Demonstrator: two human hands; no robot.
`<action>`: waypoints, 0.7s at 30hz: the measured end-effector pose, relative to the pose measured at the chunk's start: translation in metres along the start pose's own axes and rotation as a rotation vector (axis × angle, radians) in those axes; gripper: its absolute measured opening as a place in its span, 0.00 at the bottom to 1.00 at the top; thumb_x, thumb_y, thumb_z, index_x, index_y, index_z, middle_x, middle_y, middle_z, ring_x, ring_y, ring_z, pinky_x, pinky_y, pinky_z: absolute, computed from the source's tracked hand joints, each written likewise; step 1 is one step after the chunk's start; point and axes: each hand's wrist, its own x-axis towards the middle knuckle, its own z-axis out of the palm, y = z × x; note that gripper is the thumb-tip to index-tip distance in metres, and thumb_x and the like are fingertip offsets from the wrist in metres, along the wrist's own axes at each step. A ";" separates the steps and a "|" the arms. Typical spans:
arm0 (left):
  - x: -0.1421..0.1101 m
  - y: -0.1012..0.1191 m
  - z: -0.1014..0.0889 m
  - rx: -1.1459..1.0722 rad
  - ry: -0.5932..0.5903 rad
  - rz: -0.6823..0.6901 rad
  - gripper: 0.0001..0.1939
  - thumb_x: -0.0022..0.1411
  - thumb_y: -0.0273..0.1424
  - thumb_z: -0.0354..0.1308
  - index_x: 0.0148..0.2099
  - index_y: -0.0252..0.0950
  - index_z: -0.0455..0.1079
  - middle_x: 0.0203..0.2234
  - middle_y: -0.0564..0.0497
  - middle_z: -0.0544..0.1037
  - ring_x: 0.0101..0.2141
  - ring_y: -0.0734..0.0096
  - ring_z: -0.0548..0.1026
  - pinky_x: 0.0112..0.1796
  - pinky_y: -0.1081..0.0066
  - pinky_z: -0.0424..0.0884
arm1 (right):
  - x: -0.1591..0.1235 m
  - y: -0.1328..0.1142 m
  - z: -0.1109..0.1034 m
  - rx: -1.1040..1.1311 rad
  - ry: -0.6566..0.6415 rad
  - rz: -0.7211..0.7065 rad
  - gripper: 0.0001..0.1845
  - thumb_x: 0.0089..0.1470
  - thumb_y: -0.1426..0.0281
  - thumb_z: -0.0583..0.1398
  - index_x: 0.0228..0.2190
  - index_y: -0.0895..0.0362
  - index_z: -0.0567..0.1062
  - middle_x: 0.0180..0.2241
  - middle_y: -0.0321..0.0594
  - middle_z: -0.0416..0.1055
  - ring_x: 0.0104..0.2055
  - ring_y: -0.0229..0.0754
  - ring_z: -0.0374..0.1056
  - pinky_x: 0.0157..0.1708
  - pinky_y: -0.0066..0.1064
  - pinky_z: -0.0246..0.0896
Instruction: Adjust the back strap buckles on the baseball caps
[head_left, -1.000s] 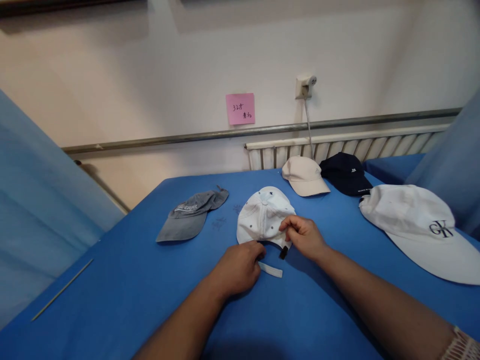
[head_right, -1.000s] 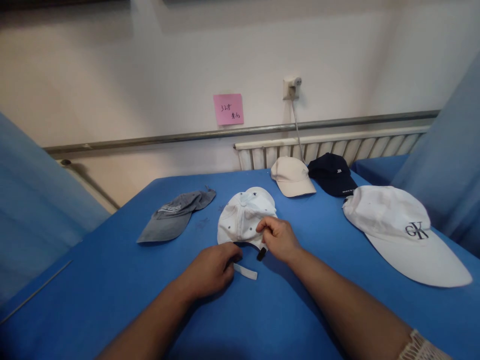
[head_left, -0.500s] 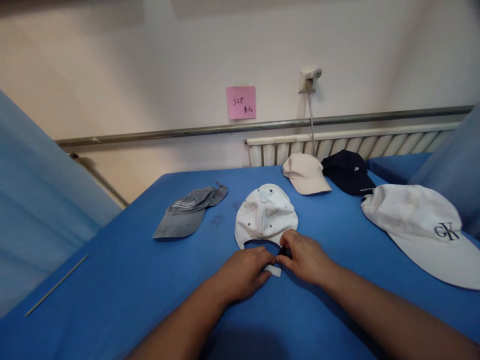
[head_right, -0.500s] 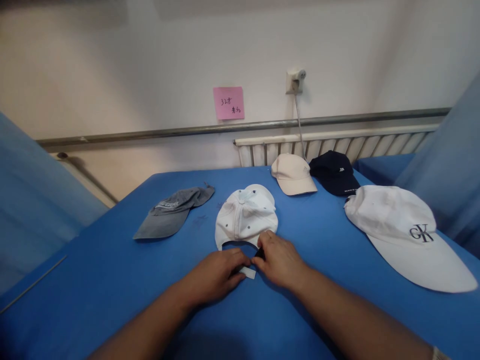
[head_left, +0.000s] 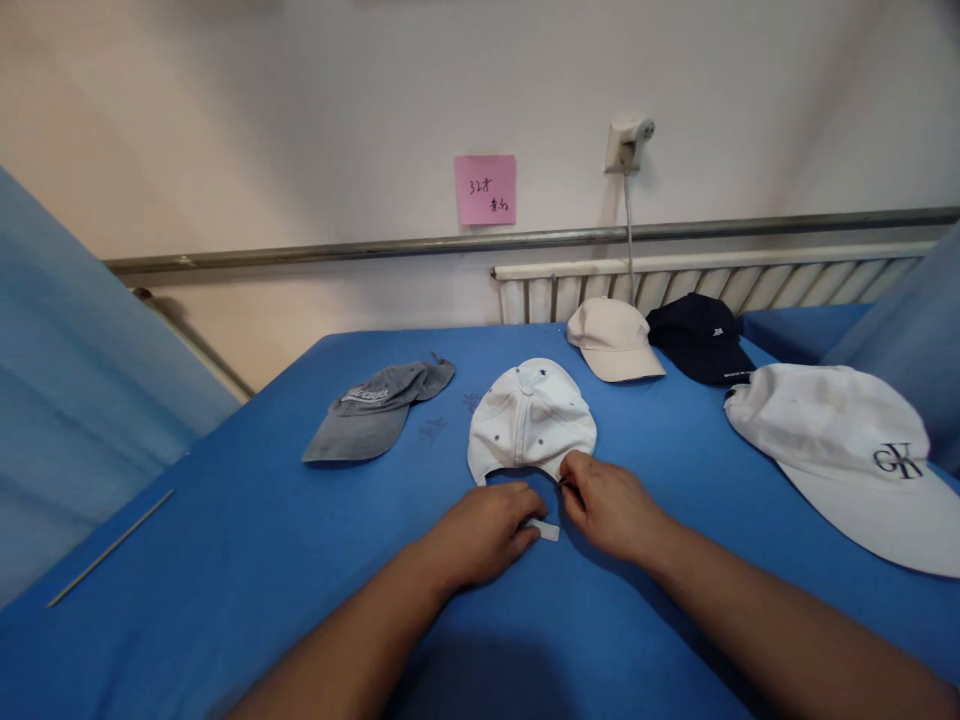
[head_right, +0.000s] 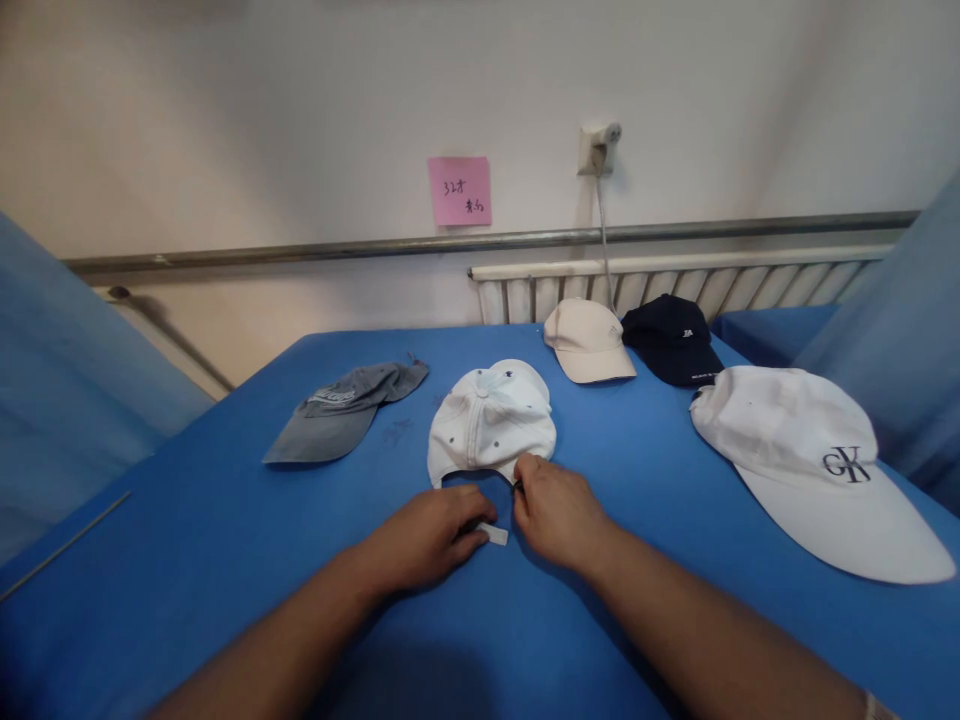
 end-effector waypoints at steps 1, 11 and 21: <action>0.000 0.000 0.000 -0.004 -0.001 0.001 0.12 0.62 0.29 0.53 0.49 0.40 0.70 0.42 0.49 0.76 0.41 0.64 0.74 0.40 0.69 0.68 | 0.001 0.005 -0.001 0.062 -0.011 -0.004 0.04 0.56 0.74 0.54 0.35 0.55 0.66 0.31 0.40 0.73 0.32 0.41 0.69 0.30 0.30 0.53; -0.001 -0.002 0.001 -0.036 0.023 0.020 0.12 0.62 0.29 0.53 0.48 0.40 0.71 0.41 0.49 0.76 0.40 0.65 0.74 0.40 0.70 0.68 | 0.004 0.024 -0.005 0.210 -0.045 -0.139 0.10 0.52 0.78 0.56 0.37 0.54 0.70 0.37 0.38 0.71 0.34 0.38 0.67 0.34 0.29 0.58; 0.004 -0.001 0.004 -0.027 0.097 -0.049 0.10 0.64 0.30 0.52 0.46 0.39 0.71 0.40 0.49 0.76 0.41 0.64 0.74 0.41 0.69 0.68 | 0.002 0.018 -0.005 0.056 -0.063 -0.168 0.08 0.54 0.77 0.57 0.37 0.55 0.69 0.38 0.40 0.68 0.35 0.39 0.66 0.35 0.30 0.58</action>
